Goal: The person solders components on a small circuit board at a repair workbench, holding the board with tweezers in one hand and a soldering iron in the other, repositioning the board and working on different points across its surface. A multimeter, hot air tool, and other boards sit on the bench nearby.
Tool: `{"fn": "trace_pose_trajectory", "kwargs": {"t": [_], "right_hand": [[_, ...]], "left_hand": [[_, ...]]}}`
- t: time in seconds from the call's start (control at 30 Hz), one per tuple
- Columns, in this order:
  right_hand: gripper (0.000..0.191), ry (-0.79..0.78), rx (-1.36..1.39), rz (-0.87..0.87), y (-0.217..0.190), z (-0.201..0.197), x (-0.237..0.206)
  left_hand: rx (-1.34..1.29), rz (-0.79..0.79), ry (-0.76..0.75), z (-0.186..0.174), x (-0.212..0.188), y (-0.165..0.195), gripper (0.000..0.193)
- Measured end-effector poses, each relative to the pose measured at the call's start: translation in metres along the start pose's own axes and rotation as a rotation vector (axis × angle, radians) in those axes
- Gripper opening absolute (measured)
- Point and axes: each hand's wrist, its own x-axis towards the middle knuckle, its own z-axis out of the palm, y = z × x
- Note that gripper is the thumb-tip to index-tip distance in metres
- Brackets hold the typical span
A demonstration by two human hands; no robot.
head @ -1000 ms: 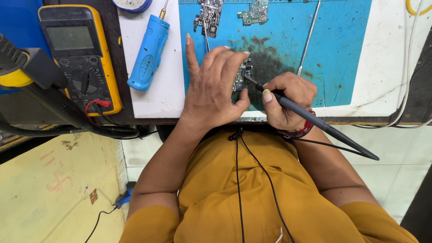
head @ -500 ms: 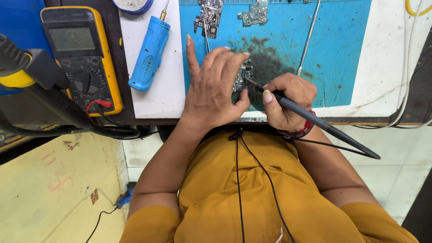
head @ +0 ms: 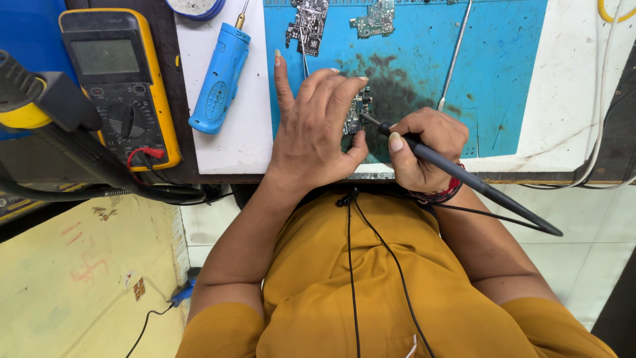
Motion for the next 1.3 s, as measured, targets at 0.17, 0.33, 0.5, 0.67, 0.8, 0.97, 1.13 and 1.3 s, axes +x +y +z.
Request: {"fn": "trace_pose_trajectory", "kwargs": {"t": [0.17,0.33,0.5,0.67,0.8,0.97,1.13,1.3], "right_hand": [[0.015,-0.011,-0.002,-0.001,0.0002,0.0003,0.0002],[0.015,-0.003,0.009,-0.010,0.0010,0.0002,-0.0002],[0.015,-0.004,0.005,-0.017,0.0020,0.0005,-0.0004],[0.016,-0.010,-0.002,-0.024,0.0022,0.0001,-0.0006],[0.015,-0.006,0.000,-0.022,0.0019,-0.0001,-0.0005],[0.015,-0.007,0.004,-0.021,0.0018,-0.0005,-0.0007],[0.015,-0.006,0.002,-0.030,0.0027,-0.0006,-0.0007],[0.015,0.011,0.004,-0.026,0.0027,0.0003,-0.0008]], "left_hand": [[-0.001,0.007,0.009,0.0008,0.0009,-0.0004,0.068],[0.003,0.001,0.006,0.0004,0.0006,-0.0001,0.067],[-0.001,0.000,0.004,0.0000,0.0010,-0.0002,0.067],[-0.005,0.000,0.001,-0.0004,0.0007,0.0004,0.067],[-0.004,-0.001,-0.001,-0.0006,0.0009,0.0002,0.068],[-0.002,0.001,0.006,0.0002,0.0008,0.0003,0.067],[0.006,-0.001,0.005,0.0015,0.0007,-0.0002,0.067],[0.014,0.002,0.003,0.0018,0.0004,-0.0008,0.068]]}}
